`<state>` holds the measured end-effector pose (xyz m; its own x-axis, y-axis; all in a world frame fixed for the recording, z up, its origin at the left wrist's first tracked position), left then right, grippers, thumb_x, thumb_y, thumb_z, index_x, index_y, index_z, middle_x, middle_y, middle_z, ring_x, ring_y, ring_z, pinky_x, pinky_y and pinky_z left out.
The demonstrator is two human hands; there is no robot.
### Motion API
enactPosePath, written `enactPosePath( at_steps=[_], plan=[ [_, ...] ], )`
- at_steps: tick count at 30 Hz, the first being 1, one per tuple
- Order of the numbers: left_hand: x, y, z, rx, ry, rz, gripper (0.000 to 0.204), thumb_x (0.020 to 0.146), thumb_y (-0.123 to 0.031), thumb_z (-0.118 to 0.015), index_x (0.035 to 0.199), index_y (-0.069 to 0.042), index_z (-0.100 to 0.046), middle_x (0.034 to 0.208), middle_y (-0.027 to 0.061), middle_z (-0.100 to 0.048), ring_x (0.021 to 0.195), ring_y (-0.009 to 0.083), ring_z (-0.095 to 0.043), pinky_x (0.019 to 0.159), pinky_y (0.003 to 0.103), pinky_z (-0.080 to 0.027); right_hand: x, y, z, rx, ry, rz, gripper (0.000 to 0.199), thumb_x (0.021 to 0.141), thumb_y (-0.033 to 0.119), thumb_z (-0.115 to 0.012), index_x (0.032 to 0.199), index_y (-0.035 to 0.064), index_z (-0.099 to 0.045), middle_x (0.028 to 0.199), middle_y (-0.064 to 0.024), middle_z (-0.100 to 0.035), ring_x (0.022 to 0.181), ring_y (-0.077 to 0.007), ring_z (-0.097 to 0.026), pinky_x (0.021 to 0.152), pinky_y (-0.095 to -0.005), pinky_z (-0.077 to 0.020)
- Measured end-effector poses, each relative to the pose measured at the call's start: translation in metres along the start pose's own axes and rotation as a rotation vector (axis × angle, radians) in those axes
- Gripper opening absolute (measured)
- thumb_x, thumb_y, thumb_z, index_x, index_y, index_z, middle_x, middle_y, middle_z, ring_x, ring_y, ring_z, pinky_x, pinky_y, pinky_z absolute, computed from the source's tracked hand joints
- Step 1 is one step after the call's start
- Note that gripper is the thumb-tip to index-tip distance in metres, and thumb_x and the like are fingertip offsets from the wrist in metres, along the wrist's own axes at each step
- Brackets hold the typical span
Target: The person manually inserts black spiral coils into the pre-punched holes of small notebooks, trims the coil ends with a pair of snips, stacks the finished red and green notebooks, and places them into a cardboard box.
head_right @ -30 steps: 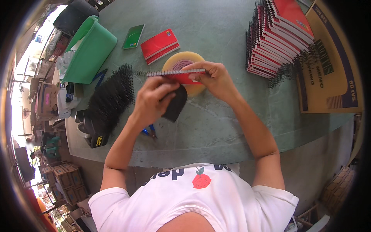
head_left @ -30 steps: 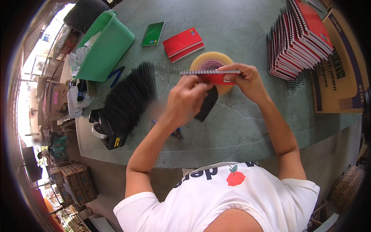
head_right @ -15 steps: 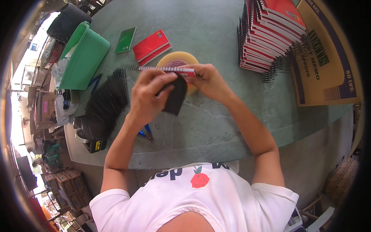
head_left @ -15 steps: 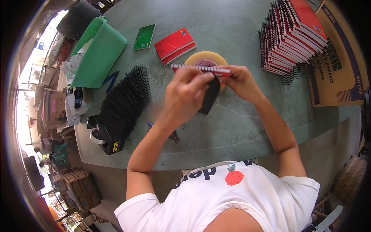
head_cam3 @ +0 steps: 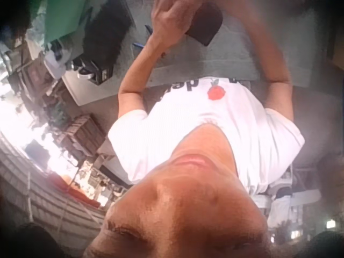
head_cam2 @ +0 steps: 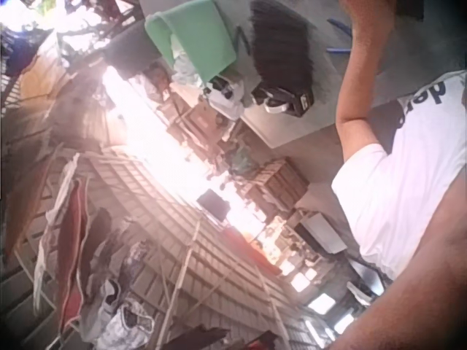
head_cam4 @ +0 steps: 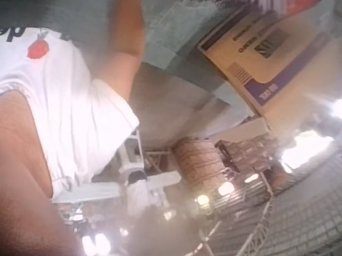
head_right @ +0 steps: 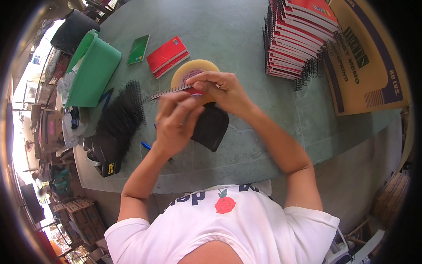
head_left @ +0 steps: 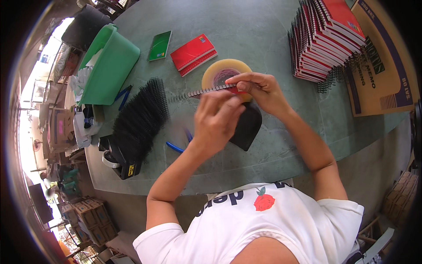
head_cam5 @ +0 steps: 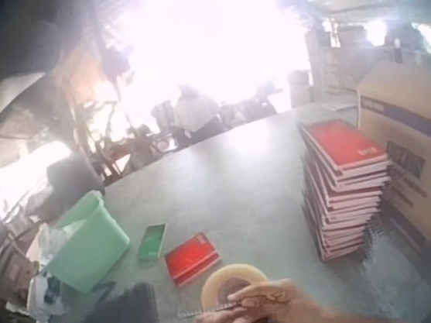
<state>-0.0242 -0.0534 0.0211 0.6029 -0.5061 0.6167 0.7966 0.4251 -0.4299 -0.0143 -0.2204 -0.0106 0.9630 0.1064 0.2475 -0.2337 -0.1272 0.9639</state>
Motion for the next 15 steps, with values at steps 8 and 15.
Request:
enactPosePath(
  at_steps=[8, 15],
  plan=[
    [0.033, 0.019, 0.023, 0.278, 0.207, 0.073, 0.025, 0.081, -0.017, -0.064, 0.103, -0.007, -0.062, 0.096, 0.0086, -0.061, 0.091, 0.0271, -0.056, 0.081, 0.037, -0.039, -0.006, 0.000, -0.002, 0.187, -0.088, -0.030, 0.021, 0.087, -0.002, -0.055, 0.106, -0.0010, -0.063, 0.101, -0.0071, -0.065, 0.097, -0.0104, -0.058, 0.086, -0.0242, -0.0465],
    [0.045, 0.021, 0.011, 0.026, 0.274, -0.002, 0.023, 0.082, -0.016, -0.063, 0.102, -0.005, -0.061, 0.095, 0.0113, -0.062, 0.093, 0.0287, -0.057, 0.081, 0.039, -0.042, -0.017, -0.014, 0.011, -0.038, -0.144, -0.126, 0.021, 0.084, 0.007, -0.064, 0.102, -0.0023, -0.064, 0.092, -0.0038, -0.067, 0.084, -0.0070, -0.059, 0.076, -0.0224, -0.0484]
  ],
)
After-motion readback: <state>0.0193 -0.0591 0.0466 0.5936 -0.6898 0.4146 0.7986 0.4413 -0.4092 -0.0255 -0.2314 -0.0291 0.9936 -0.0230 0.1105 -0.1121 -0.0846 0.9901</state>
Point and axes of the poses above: each hand's wrist, its own x-axis towards the middle knuckle, its own z-axis out of the back of the hand, y = z × x, the point moved 1 cm from there along x, towards the middle knuckle
